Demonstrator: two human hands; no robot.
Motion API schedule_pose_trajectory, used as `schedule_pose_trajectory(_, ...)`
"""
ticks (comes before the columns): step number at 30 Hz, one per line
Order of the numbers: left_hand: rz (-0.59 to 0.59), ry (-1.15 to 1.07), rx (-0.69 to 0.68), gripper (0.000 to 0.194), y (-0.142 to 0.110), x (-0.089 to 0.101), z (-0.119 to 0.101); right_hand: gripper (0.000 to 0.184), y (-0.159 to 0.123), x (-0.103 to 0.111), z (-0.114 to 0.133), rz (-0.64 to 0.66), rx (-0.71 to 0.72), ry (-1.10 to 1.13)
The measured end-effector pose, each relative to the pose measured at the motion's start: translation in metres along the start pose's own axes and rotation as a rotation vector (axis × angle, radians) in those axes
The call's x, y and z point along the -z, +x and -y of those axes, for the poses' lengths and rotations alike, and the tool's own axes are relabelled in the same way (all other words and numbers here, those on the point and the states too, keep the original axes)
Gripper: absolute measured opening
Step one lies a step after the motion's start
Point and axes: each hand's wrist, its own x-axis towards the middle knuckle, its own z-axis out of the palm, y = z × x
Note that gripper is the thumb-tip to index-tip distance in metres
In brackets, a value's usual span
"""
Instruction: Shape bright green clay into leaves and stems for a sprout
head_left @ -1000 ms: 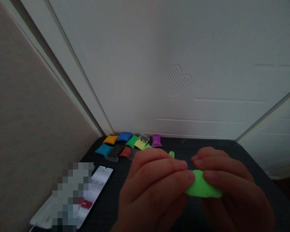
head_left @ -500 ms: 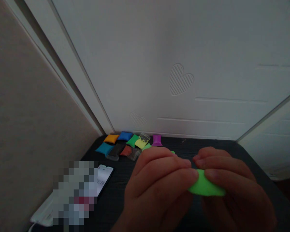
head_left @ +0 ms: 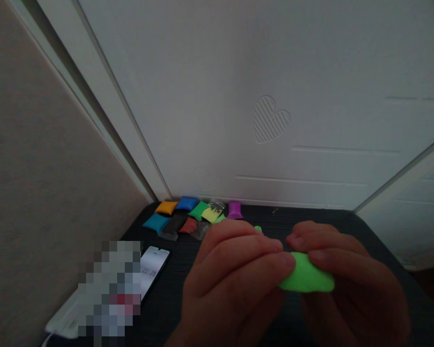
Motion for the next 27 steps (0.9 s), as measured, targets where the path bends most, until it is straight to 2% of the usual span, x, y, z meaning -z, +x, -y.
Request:
schedule_pose_trajectory(4, 0.034, 0.028, 0.018, 0.02, 0.0015, 0.0012, -0.0005, 0.029, 0.0006, -0.0008, 0.0012, 0.013, 0.01, 0.017)
schedule_pose_trajectory(8, 0.008, 0.015, -0.007, 0.016, 0.0021, 0.0007, -0.0011, 0.027, 0.0011, -0.0004, 0.0018, 0.025, 0.007, 0.028)
schedule_pose_trajectory(14, 0.017, 0.055, 0.025, 0.025, 0.0004, 0.0014, -0.0017, 0.029, 0.001, 0.0013, 0.0007, 0.039, 0.021, 0.027)
schedule_pose_trajectory(17, 0.005, 0.035, -0.004, 0.022, 0.0011, 0.0028, -0.0011, 0.031, 0.0011, 0.0022, -0.0001, 0.039, 0.029, 0.009)
schedule_pose_trajectory(23, 0.07, 0.032, 0.016, 0.019, 0.0027, 0.0046, -0.001, 0.035, 0.0008, 0.0032, -0.001, 0.069, 0.041, -0.004)
schedule_pose_trajectory(27, 0.045, -0.006, 0.023, 0.016, 0.004, 0.0033, -0.0011, 0.036, 0.0006, 0.002, -0.0006, 0.063, 0.046, 0.033)
